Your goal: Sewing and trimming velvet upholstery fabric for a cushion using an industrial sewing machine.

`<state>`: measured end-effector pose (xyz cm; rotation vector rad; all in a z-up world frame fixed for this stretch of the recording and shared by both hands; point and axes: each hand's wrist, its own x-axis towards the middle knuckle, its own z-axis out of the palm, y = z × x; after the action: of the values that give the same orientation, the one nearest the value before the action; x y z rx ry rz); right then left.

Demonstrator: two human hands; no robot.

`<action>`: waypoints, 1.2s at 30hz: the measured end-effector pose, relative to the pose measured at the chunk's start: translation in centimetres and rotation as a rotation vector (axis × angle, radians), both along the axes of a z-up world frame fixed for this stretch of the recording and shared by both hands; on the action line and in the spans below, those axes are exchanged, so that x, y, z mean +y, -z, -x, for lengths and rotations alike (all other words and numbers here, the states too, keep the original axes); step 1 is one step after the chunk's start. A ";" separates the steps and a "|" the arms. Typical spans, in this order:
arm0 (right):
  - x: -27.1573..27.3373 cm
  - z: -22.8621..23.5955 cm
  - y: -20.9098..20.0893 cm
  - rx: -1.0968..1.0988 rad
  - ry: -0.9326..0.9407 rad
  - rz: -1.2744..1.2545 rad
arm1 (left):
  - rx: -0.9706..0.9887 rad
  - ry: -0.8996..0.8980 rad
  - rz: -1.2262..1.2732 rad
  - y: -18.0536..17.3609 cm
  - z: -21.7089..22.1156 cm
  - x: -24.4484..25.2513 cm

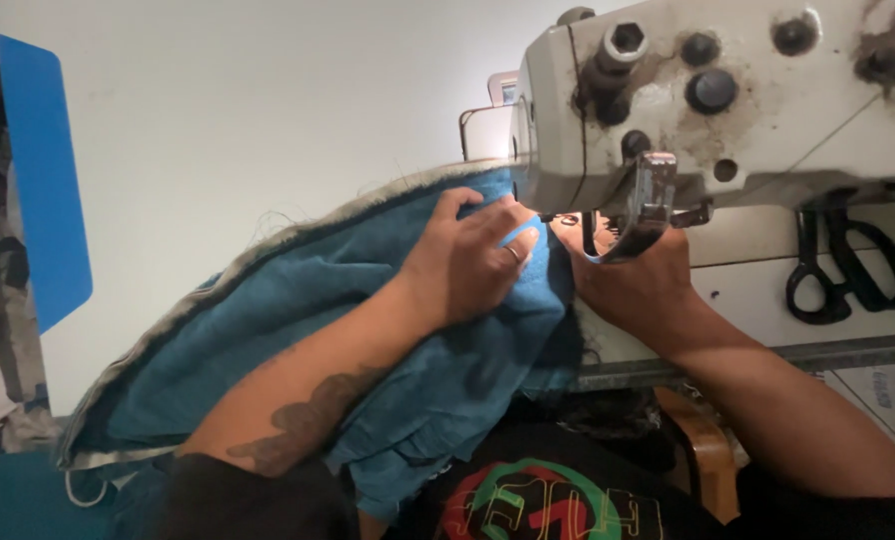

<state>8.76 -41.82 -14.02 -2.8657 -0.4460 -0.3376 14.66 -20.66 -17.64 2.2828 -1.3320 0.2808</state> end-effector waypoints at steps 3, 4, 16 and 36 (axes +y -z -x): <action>-0.1 -0.1 -0.3 0.006 0.015 0.002 | -0.005 0.017 -0.016 -0.2 -0.5 0.1; -0.1 0.0 -0.7 -0.116 -0.064 -0.020 | 0.004 0.036 -0.016 -0.4 -0.4 0.2; 2.2 21.9 6.8 0.566 -0.039 -0.980 | 0.112 -0.388 -0.127 -7.6 12.2 9.3; 13.2 26.1 12.5 0.491 0.152 -1.385 | -0.081 -1.002 0.631 -3.9 13.0 29.5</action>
<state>-17.34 -28.59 -26.48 -1.5182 0.1163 0.0658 1.67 8.84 -13.76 2.1610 0.0295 0.9563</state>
